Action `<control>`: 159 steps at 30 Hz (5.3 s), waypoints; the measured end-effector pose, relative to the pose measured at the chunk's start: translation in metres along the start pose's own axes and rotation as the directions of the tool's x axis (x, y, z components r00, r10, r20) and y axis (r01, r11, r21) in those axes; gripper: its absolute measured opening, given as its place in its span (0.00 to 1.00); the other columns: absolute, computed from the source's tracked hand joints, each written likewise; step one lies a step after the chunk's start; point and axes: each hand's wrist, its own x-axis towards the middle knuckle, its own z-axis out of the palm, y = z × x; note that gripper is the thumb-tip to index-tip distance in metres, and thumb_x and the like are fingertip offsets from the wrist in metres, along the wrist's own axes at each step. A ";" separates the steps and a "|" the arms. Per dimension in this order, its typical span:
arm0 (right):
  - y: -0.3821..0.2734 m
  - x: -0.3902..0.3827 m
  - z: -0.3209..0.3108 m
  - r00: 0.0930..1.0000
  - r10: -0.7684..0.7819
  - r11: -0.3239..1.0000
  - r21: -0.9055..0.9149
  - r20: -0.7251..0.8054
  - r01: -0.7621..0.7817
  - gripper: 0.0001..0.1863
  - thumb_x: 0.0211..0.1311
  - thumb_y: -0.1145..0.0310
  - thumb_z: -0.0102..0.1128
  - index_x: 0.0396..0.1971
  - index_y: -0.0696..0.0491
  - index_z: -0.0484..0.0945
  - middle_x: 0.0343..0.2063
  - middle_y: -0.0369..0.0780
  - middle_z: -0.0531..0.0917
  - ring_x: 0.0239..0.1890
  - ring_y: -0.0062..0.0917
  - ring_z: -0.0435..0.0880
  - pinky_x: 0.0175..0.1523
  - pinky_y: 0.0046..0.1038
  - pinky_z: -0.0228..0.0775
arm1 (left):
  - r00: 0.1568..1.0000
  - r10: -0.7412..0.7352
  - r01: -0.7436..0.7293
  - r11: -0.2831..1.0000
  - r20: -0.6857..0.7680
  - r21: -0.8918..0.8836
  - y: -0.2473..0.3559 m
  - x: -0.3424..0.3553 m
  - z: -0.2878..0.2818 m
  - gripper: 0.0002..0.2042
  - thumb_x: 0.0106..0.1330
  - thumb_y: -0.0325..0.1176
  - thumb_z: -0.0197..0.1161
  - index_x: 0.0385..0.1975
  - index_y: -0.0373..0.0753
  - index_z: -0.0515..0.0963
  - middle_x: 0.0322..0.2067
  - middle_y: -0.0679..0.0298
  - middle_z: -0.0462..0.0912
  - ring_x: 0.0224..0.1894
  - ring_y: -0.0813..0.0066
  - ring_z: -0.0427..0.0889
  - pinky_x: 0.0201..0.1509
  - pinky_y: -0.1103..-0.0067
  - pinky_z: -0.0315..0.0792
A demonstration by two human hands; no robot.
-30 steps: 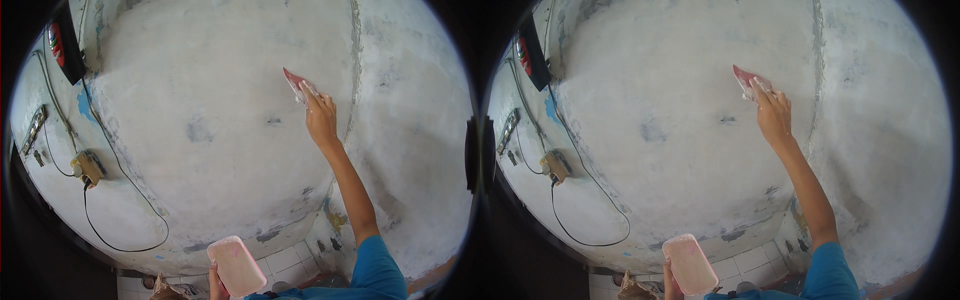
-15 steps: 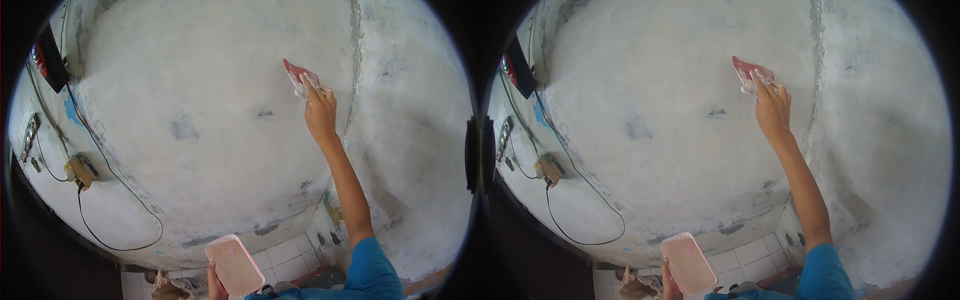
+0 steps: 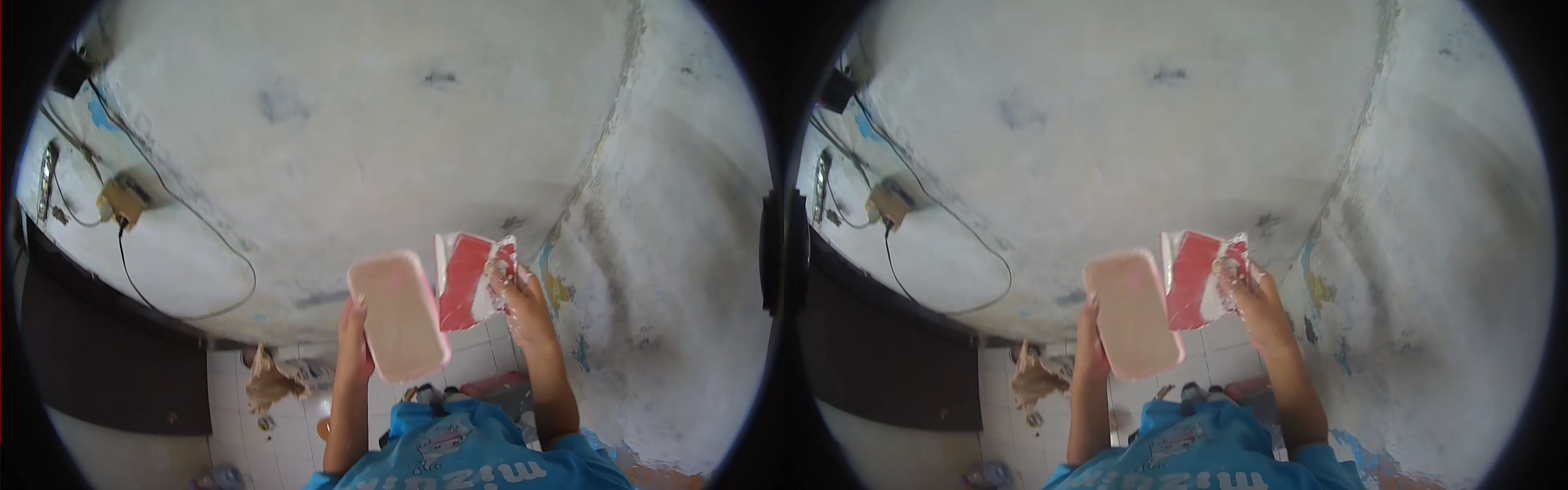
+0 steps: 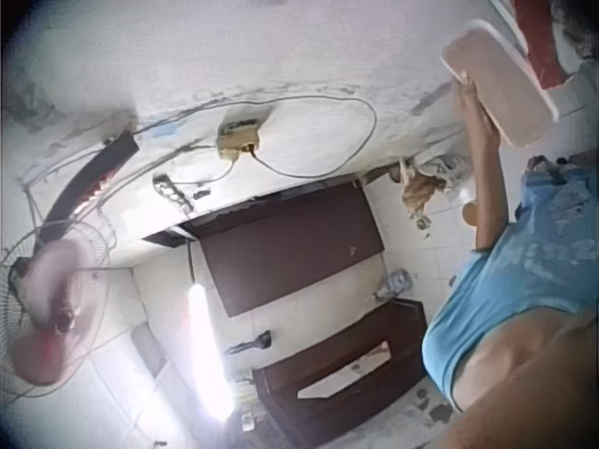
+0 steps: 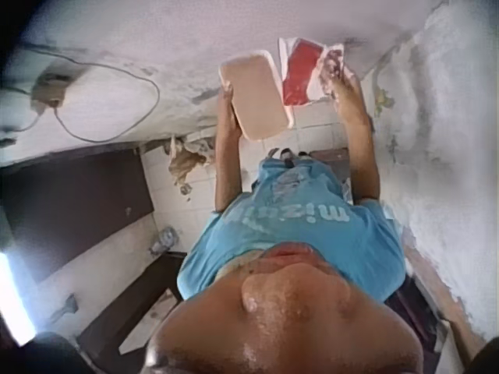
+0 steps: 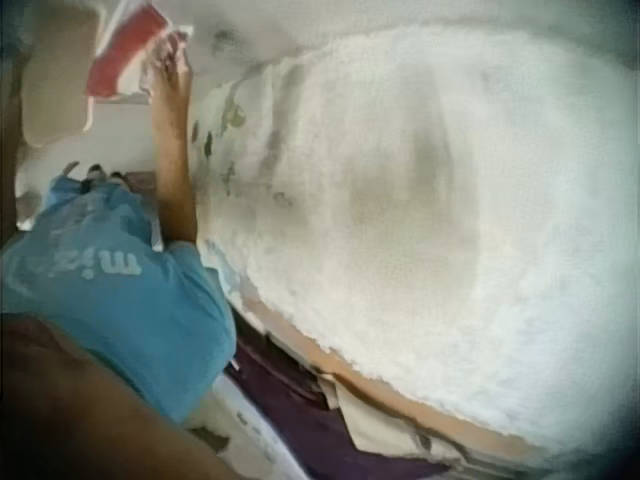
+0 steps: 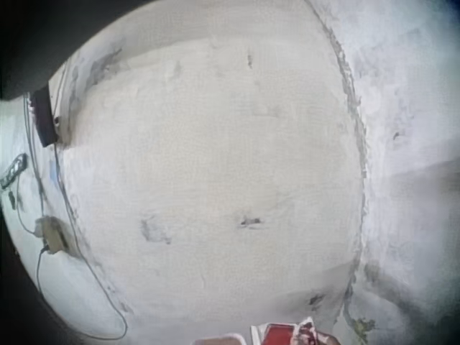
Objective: The person applies plaster to the wall and corner using a scraper, repeatedly scooping plaster paste from a plastic container and spreading it across the wall surface.
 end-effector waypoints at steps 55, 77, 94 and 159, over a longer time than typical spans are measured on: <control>0.087 -0.049 0.134 0.895 0.015 0.126 -0.888 0.447 0.442 0.16 0.65 0.67 0.55 0.51 0.54 0.76 0.40 0.49 0.84 0.36 0.48 0.84 0.39 0.44 0.77 | 0.990 -0.015 -0.051 0.889 -0.139 -0.456 -0.060 -0.059 -0.061 0.26 0.78 0.47 0.48 0.68 0.38 0.60 0.63 0.59 0.70 0.65 0.69 0.69 0.70 0.71 0.62; 0.140 -0.061 0.183 0.845 -0.118 0.049 -0.847 0.521 0.529 0.09 0.61 0.70 0.56 0.38 0.58 0.76 0.32 0.50 0.85 0.34 0.49 0.84 0.40 0.47 0.75 | 0.999 -0.039 0.022 0.910 -0.032 -0.414 -0.028 -0.054 -0.119 0.26 0.77 0.46 0.50 0.68 0.39 0.61 0.62 0.60 0.70 0.65 0.70 0.69 0.70 0.71 0.63; 0.111 -0.060 0.131 0.962 -0.193 0.386 -0.886 0.195 0.257 0.10 0.63 0.67 0.63 0.37 0.59 0.78 0.24 0.50 0.82 0.25 0.45 0.80 0.33 0.38 0.70 | 0.996 -0.088 0.093 0.972 0.035 -0.216 -0.004 -0.049 -0.124 0.32 0.75 0.54 0.49 0.67 0.34 0.63 0.61 0.53 0.73 0.63 0.63 0.74 0.66 0.65 0.70; -0.040 0.070 -0.025 0.877 0.142 0.166 -0.884 0.460 0.437 0.17 0.65 0.69 0.62 0.52 0.58 0.77 0.36 0.51 0.86 0.36 0.47 0.85 0.41 0.37 0.75 | 0.898 -0.422 0.204 0.655 0.128 0.727 0.015 0.080 0.040 0.36 0.65 0.52 0.62 0.64 0.28 0.67 0.54 0.47 0.78 0.55 0.60 0.80 0.59 0.70 0.74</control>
